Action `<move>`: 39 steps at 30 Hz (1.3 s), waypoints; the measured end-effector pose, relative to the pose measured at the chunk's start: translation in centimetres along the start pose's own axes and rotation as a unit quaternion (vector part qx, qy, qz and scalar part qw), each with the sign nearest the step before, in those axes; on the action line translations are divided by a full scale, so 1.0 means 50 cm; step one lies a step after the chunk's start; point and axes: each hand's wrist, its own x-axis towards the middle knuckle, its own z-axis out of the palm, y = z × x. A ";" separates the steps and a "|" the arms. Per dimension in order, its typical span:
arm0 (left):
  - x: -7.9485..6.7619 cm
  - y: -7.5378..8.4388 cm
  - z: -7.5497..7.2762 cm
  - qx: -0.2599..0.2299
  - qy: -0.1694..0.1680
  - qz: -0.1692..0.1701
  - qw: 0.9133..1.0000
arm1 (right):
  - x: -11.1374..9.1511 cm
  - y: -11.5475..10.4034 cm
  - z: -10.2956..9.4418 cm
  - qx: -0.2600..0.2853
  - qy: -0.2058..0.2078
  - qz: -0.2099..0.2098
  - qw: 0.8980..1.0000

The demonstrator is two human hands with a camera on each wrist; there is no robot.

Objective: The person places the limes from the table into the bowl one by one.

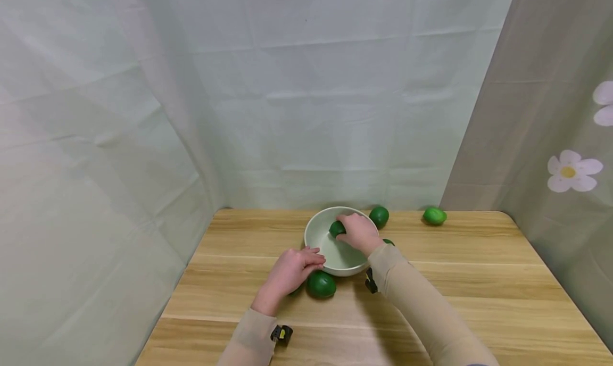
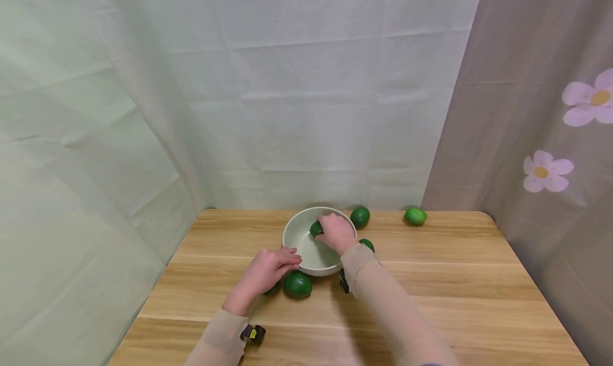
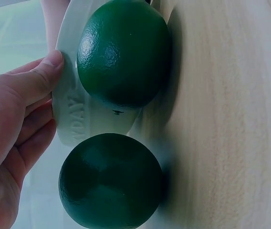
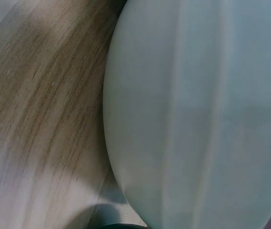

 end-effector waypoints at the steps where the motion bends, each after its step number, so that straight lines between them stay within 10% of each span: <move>1: 0.000 0.000 0.000 0.001 0.000 0.000 1.000 | 0.000 0.000 0.001 0.002 0.001 0.000 1.000; 39: 0.001 0.006 -0.005 0.017 -0.003 0.003 1.000 | -0.008 0.003 -0.011 0.010 0.012 0.001 1.000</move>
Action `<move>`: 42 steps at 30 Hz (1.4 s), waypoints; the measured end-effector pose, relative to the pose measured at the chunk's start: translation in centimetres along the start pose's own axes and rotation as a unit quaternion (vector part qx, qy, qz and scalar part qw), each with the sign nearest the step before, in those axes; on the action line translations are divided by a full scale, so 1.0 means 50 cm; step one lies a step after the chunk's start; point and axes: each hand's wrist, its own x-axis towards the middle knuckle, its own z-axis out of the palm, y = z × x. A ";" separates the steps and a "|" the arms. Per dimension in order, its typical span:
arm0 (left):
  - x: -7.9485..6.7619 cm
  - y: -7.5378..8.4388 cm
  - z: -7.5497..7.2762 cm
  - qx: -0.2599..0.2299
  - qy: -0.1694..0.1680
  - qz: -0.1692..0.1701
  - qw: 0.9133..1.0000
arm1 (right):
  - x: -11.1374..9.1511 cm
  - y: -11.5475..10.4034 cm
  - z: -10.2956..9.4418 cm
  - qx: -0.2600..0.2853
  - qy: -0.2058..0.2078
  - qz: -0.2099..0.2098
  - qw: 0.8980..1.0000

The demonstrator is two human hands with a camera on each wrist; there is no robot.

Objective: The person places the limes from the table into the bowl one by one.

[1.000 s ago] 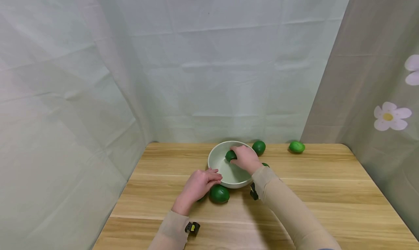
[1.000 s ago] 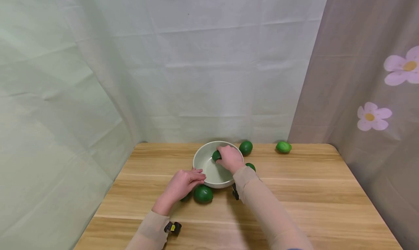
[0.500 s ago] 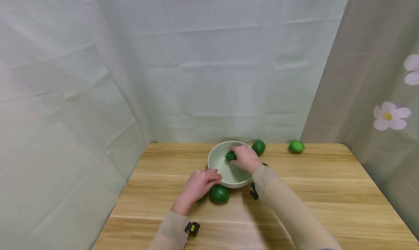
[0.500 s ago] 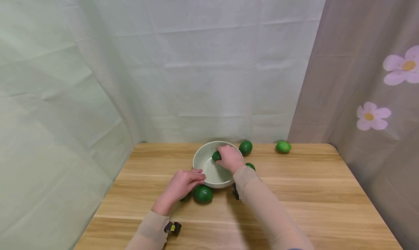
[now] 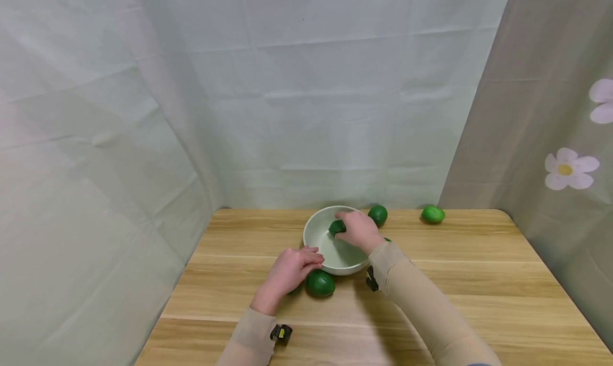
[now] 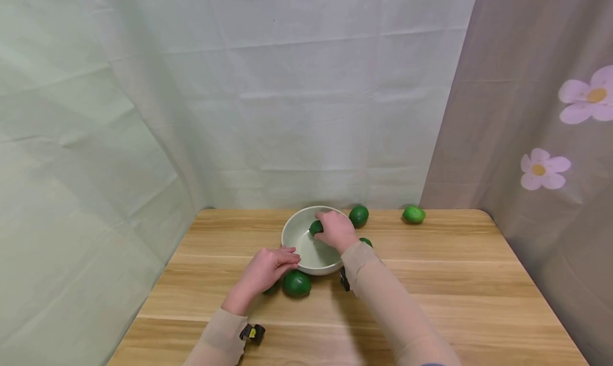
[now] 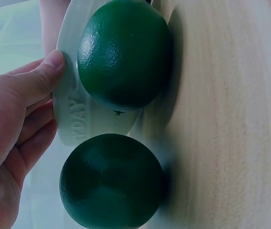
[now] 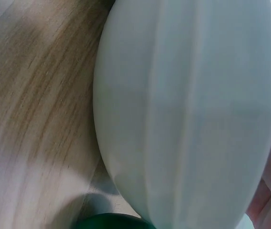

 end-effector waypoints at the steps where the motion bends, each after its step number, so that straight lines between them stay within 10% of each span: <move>1: 0.000 0.000 0.000 0.000 0.000 0.000 1.000 | -0.001 0.000 -0.002 0.001 0.000 0.001 1.000; 42: 0.001 -0.002 0.003 -0.002 0.000 -0.005 1.000 | -0.073 0.069 -0.070 0.115 0.060 -0.012 0.991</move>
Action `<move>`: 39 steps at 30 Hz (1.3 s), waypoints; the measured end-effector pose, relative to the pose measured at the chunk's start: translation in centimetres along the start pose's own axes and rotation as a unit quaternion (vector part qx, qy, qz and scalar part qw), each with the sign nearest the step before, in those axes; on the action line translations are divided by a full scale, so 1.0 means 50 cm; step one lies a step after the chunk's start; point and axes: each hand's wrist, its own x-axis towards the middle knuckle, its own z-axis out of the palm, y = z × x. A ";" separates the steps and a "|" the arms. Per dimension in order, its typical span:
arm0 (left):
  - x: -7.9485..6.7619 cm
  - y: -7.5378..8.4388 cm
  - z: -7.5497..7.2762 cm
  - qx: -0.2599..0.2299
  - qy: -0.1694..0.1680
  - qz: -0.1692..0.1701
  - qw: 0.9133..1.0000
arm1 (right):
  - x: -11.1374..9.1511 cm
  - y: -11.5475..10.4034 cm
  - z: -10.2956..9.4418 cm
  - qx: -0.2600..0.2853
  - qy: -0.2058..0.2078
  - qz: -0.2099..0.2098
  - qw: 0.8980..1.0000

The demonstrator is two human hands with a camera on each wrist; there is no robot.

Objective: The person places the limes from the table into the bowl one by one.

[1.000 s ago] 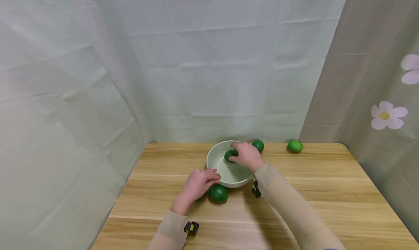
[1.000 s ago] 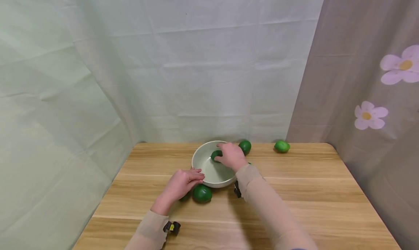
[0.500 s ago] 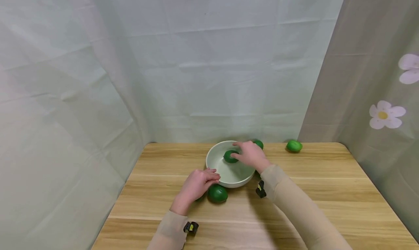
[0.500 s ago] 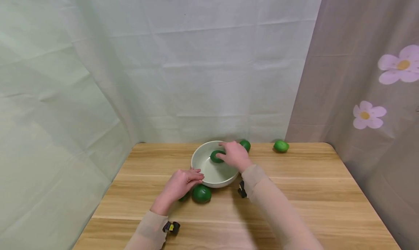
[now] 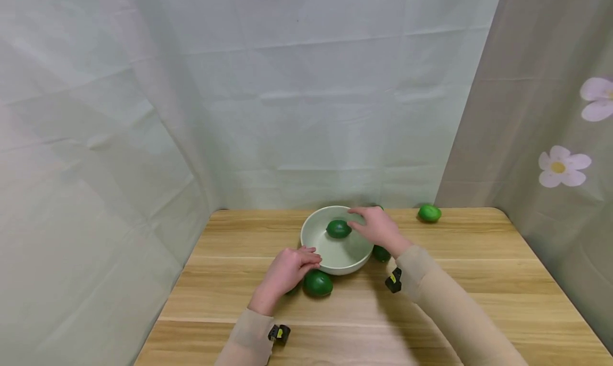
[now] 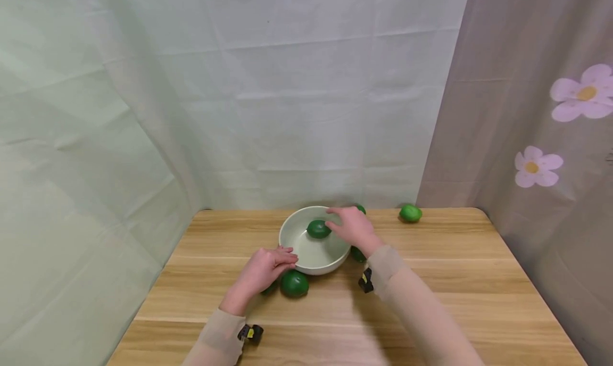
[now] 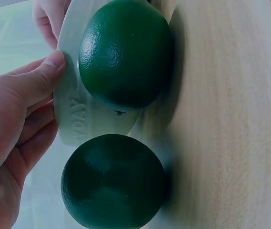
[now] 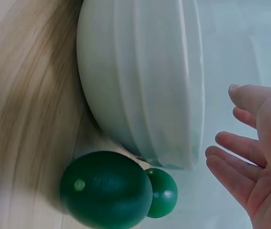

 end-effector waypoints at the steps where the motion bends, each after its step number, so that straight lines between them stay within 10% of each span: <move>1: 0.000 0.000 0.000 -0.003 -0.002 -0.003 1.000 | -0.003 0.002 -0.003 0.003 0.004 -0.001 1.000; 39: -0.004 0.003 -0.001 -0.009 0.002 -0.009 1.000 | -0.140 0.092 -0.090 0.050 0.088 -0.018 0.995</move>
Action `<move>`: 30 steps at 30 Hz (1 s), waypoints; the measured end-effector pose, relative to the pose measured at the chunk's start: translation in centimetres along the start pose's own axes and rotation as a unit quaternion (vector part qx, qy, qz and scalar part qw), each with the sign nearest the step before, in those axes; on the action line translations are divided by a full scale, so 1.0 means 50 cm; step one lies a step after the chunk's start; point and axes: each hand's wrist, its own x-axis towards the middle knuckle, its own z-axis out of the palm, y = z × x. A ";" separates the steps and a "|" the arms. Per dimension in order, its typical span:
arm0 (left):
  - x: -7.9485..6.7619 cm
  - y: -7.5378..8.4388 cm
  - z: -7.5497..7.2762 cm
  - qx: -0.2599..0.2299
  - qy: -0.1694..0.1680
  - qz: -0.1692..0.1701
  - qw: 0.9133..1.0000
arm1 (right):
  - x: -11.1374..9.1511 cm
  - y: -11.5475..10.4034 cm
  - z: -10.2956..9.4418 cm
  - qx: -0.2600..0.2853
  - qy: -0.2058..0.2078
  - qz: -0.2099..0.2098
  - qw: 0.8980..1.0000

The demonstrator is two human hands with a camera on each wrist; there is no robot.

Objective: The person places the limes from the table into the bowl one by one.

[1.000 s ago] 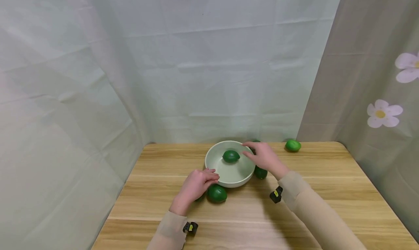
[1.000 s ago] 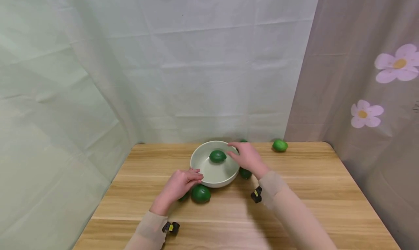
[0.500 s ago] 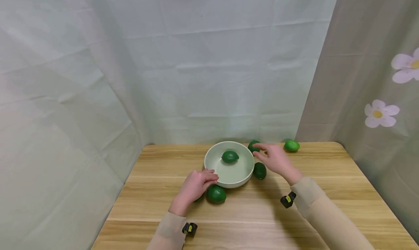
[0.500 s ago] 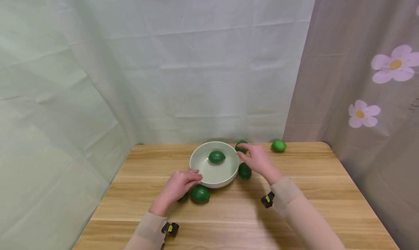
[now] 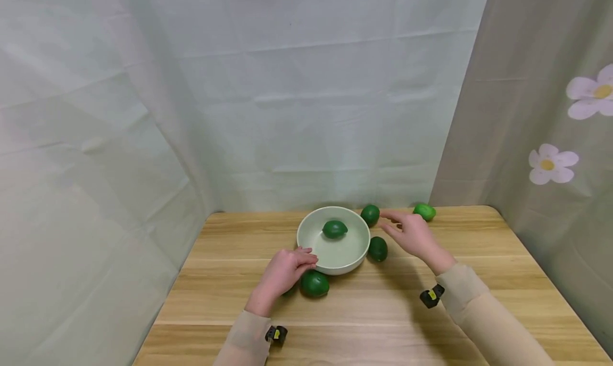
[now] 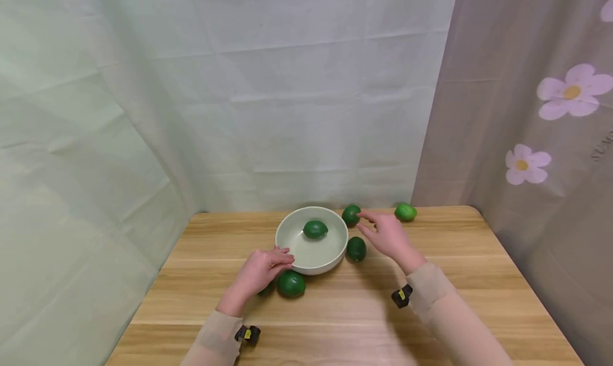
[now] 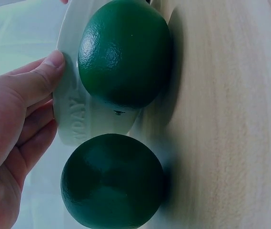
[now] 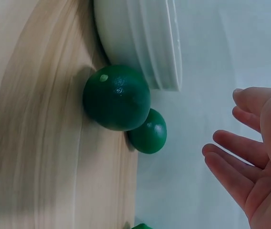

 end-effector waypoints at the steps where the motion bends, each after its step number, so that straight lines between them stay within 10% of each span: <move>1: 0.000 0.000 0.000 0.000 0.001 0.001 1.000 | -0.002 0.003 0.000 0.002 0.000 -0.001 1.000; 30: -0.001 0.000 -0.002 0.000 -0.002 -0.001 1.000 | -0.068 0.041 -0.017 -0.012 0.014 0.018 1.000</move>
